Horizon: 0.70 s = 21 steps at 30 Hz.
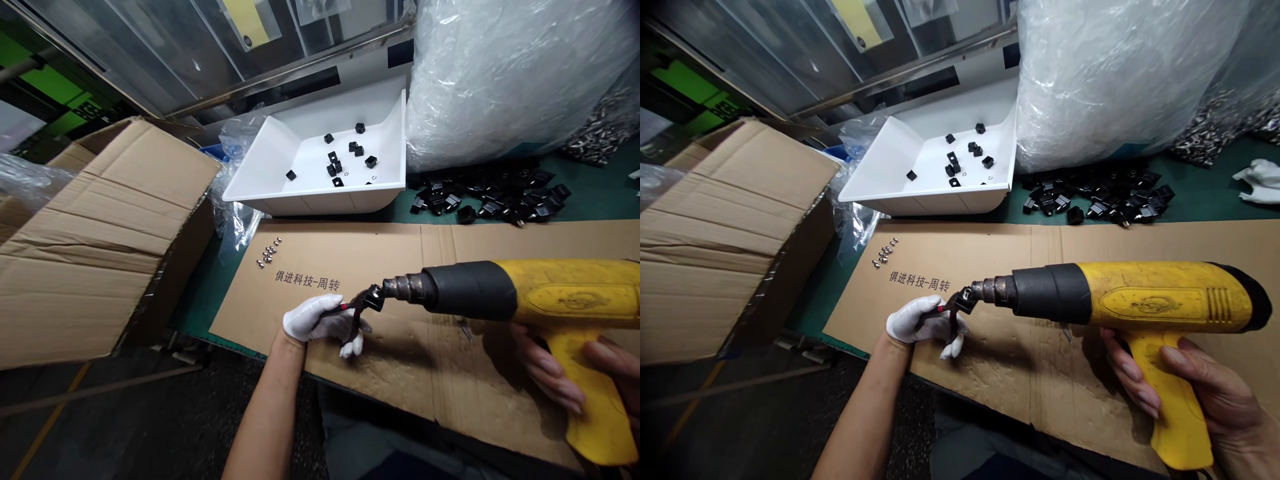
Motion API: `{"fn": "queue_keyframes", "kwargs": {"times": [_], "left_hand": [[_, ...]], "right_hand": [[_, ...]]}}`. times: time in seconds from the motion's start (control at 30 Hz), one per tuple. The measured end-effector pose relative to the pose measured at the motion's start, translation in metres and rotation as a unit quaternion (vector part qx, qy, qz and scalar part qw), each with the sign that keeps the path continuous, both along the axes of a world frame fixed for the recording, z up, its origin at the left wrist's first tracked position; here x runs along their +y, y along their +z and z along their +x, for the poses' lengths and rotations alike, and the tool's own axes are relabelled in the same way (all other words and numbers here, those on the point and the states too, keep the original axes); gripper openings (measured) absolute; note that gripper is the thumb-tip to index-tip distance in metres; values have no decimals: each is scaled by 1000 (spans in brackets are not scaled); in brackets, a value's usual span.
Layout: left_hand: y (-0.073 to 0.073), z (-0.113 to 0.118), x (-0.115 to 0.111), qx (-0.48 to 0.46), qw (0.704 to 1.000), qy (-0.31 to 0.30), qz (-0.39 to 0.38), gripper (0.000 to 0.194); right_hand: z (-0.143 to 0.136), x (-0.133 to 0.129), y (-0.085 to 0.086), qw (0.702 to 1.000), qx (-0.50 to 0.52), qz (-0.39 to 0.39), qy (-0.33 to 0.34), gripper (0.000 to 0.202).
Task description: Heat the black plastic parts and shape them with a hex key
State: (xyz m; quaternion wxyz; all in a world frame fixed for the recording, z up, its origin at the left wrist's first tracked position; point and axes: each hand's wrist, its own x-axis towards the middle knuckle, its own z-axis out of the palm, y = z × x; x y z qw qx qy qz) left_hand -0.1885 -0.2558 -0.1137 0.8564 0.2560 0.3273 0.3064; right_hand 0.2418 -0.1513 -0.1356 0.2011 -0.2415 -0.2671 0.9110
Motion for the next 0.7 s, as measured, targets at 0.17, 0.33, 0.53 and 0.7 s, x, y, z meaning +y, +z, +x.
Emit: {"fn": "queue_keyframes", "kwargs": {"times": [0.17, 0.33, 0.53, 0.7], "left_hand": [[-1, 0, 0, 6, 1000, -1, 3, 75], [-3, -1, -1, 2, 1000, 3, 1, 75], [-4, -1, -2, 3, 1000, 2, 6, 76], [-3, 0, -1, 3, 1000, 0, 6, 75]], "right_hand": [[-1, -1, -1, 1000, -17, 4, -12, 42], [-4, -2, 3, 999, -30, 3, -21, 40], [-3, -1, 4, 1000, -17, -4, -10, 44], [-2, -1, 5, 1000, -24, -8, -9, 42]]}}
